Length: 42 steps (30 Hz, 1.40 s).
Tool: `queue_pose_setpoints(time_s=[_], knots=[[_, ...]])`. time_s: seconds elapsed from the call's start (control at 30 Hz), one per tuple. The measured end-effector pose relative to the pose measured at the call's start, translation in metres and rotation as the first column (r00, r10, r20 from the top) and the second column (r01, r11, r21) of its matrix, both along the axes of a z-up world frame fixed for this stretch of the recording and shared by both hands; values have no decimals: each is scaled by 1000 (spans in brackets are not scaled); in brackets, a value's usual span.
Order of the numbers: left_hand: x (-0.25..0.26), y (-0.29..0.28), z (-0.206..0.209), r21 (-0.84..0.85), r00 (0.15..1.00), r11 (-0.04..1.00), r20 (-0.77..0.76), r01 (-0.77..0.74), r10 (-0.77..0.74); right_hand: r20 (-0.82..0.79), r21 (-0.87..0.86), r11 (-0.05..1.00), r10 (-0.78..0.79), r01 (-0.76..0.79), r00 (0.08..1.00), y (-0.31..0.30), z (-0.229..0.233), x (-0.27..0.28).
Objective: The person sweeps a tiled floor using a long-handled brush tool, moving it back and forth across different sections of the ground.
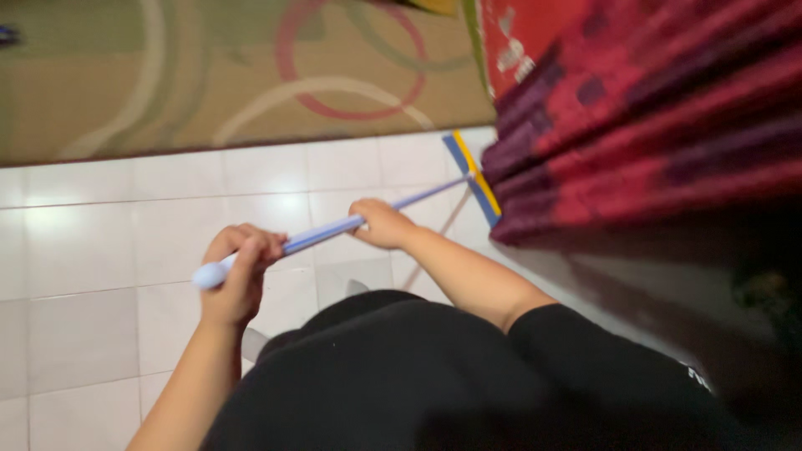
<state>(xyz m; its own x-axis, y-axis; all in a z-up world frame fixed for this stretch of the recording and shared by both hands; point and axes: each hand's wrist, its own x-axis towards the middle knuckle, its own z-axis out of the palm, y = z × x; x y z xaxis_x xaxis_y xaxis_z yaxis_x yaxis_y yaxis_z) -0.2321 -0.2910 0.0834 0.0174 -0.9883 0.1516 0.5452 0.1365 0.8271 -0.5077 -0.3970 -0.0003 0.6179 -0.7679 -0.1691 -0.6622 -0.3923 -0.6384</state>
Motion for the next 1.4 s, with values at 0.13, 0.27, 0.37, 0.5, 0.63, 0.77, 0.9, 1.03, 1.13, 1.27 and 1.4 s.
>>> queue_pose_setpoints(time_s=[0.13,0.27,0.37,0.5,0.63,0.77,0.9,1.03,1.13,1.27,1.4], knots=[[-49,-23,-6,40,965,985,196,169,-174,-200,-86,954,-298,286,933,8,1,-51],[-73,-33,0,74,941,972,244,221,-232,-241,-14,893,-439,449,865,15,5,-70],[-58,-32,9,68,929,975,294,213,-224,-179,-107,903,-429,416,886,16,9,-59],[-3,-24,25,-18,956,987,252,161,-151,-38,7,973,-231,231,972,18,19,-23],[70,-15,31,-75,992,989,-17,126,-128,94,-5,999,-48,49,994,23,29,27],[91,-17,26,-50,991,992,-62,117,-120,156,-86,996,21,-8,988,27,25,39],[55,-35,19,-33,984,984,-11,177,-177,30,-70,989,-125,127,992,16,2,6],[1,-51,18,77,935,971,261,228,-240,-169,-11,948,-316,319,934,5,-16,-52],[-37,-56,19,167,878,947,358,274,-317,-279,26,915,-381,403,882,1,-27,-84],[-59,-51,27,282,775,915,494,287,-395,-372,59,881,-418,470,829,1,-35,-106],[-42,-54,28,244,777,937,527,252,-346,-336,66,888,-410,455,848,-2,-37,-90]])
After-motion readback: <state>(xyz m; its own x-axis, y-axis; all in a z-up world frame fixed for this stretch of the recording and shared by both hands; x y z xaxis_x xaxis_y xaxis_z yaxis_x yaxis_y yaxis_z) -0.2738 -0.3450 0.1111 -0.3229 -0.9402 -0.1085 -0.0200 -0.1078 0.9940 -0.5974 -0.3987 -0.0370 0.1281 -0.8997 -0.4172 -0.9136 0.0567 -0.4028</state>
